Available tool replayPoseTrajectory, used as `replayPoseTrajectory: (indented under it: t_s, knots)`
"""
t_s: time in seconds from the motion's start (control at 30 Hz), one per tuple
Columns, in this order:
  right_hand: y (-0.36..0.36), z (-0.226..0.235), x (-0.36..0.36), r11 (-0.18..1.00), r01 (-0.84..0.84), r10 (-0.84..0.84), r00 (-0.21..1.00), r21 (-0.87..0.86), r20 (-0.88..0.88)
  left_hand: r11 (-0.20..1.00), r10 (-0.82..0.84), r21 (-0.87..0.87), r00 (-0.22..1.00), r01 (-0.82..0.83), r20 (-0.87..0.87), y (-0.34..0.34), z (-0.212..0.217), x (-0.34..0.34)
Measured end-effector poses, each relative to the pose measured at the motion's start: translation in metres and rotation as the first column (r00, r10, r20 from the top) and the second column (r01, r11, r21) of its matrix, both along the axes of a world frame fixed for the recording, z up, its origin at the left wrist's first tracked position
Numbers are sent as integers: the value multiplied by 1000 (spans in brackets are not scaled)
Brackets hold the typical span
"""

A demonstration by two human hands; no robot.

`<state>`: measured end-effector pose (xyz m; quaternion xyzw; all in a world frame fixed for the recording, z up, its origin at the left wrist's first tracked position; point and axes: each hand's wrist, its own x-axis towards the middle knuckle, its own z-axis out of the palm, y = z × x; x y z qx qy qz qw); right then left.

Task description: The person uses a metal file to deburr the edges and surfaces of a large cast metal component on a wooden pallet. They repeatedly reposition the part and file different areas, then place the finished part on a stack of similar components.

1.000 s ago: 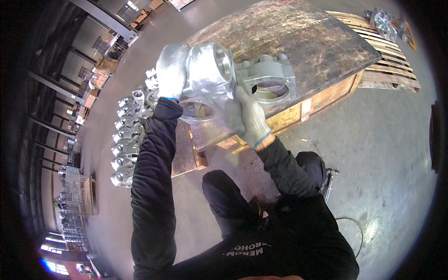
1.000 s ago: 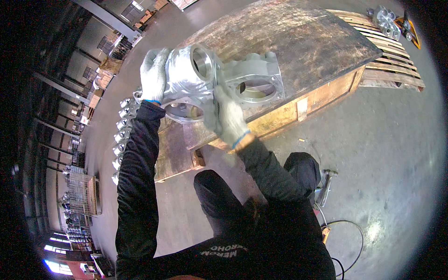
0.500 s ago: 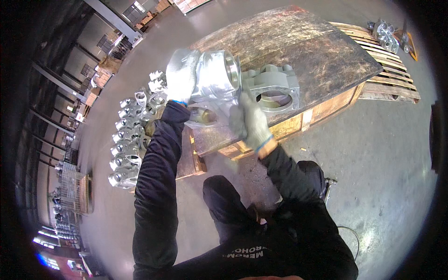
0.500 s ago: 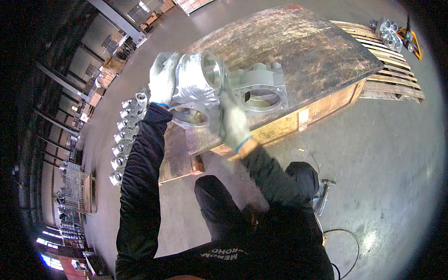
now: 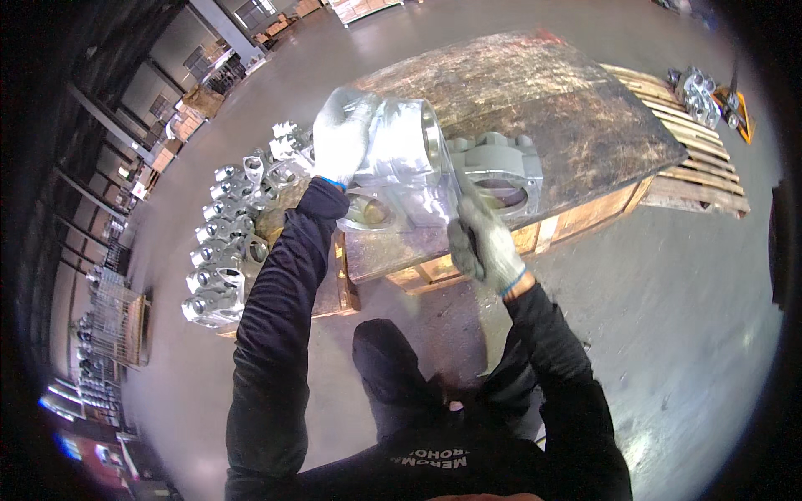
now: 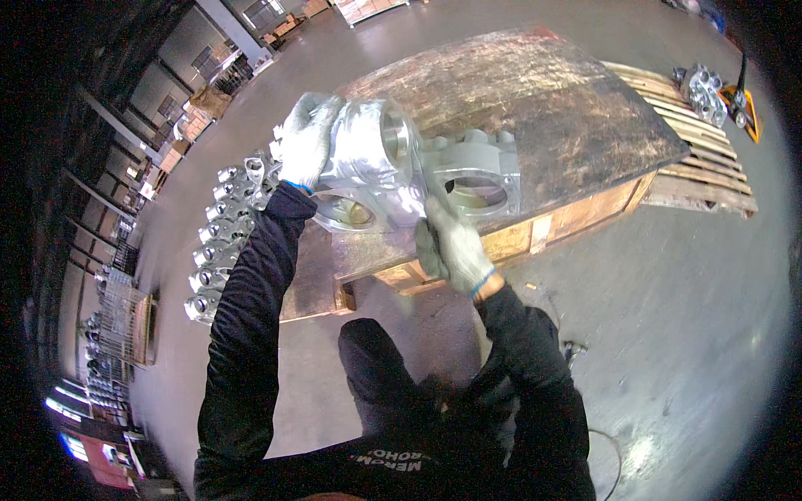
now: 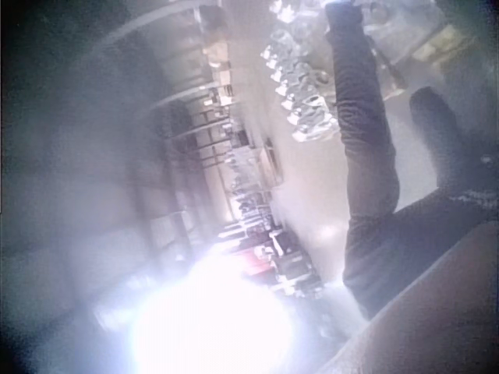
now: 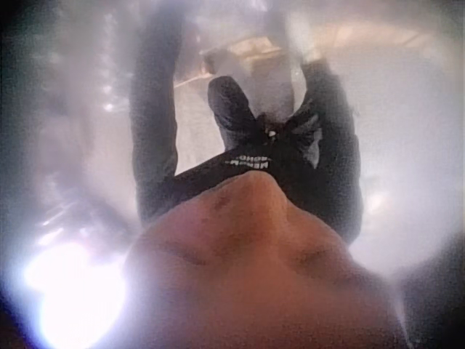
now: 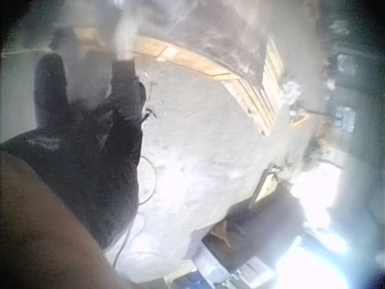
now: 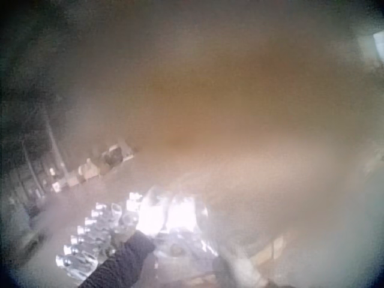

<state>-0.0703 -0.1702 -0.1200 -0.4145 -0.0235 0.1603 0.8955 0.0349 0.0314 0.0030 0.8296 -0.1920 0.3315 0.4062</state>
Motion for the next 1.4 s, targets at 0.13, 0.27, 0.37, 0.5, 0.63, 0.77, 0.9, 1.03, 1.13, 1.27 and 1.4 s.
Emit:
replayPoseTrajectory:
  t_s: [0.13,0.27,0.37,0.5,0.63,0.77,0.9,1.03,1.13,1.27,1.4]
  knots:
    - [-6,3,16,996,89,-92,982,28,165,993,-66,-107,992,55,-104,4,-4,6]
    - [-14,-23,35,989,28,3,977,-146,211,1000,11,4,997,-11,-80,8,-6,10]
    - [-20,-32,49,807,-481,276,821,344,501,994,-82,-80,996,79,-42,6,-7,11]
    - [-24,-6,49,999,10,1,955,-35,297,998,-24,-59,999,22,-42,5,-6,12]
    - [-27,30,32,955,34,34,974,-293,225,987,-109,-121,992,101,-61,7,-8,9]
    - [-31,43,39,962,52,46,936,-269,349,999,-37,-40,998,35,-41,8,-7,9]
    - [-42,35,57,862,232,59,837,-450,545,1000,-2,-30,999,0,-42,7,-6,7]
    - [-48,41,62,412,643,212,621,-645,755,998,9,-57,996,-14,-86,5,-5,3]
    - [-45,61,58,645,401,132,780,-650,612,999,1,-46,996,-5,-87,6,-1,3]
    - [-43,84,44,455,519,282,686,-723,670,998,48,-21,993,-50,-105,5,-1,1]
    - [-38,94,40,579,519,253,620,-629,743,998,46,-24,987,-50,-156,5,2,-2]
